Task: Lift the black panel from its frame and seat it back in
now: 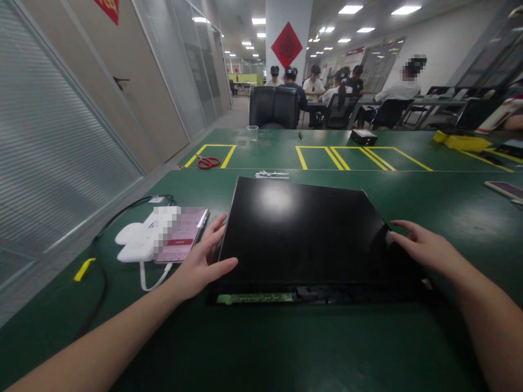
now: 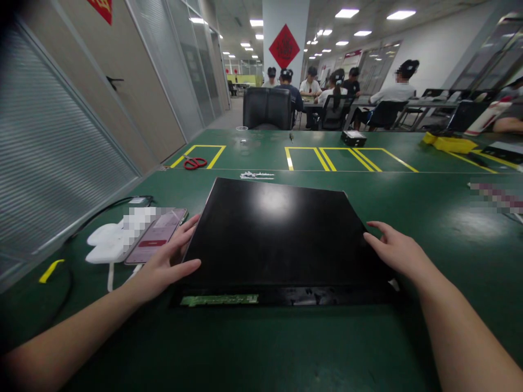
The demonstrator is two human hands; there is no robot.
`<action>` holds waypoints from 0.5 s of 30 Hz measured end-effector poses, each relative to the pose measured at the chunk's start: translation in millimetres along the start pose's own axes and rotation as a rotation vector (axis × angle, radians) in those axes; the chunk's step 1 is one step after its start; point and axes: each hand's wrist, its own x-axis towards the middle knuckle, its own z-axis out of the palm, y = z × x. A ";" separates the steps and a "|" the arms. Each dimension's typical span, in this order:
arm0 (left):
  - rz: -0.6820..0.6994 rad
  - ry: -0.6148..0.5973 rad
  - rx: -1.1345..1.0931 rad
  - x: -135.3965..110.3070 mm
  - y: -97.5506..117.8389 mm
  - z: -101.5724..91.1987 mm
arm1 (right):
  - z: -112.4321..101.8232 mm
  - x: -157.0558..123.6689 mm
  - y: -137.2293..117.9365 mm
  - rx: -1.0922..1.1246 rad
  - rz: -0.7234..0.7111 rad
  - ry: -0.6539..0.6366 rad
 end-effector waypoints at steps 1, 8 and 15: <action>0.010 0.002 0.002 -0.4 1.1 0.1 | 0.0 1.3 1.1 0.015 0.001 0.009; 0.125 -0.001 -0.002 -0.7 0.8 -0.3 | 2.1 6.2 7.1 0.439 0.069 0.036; 0.012 0.102 -0.165 9.5 -12.3 -5.2 | -12.8 -5.3 -3.3 0.721 0.078 0.029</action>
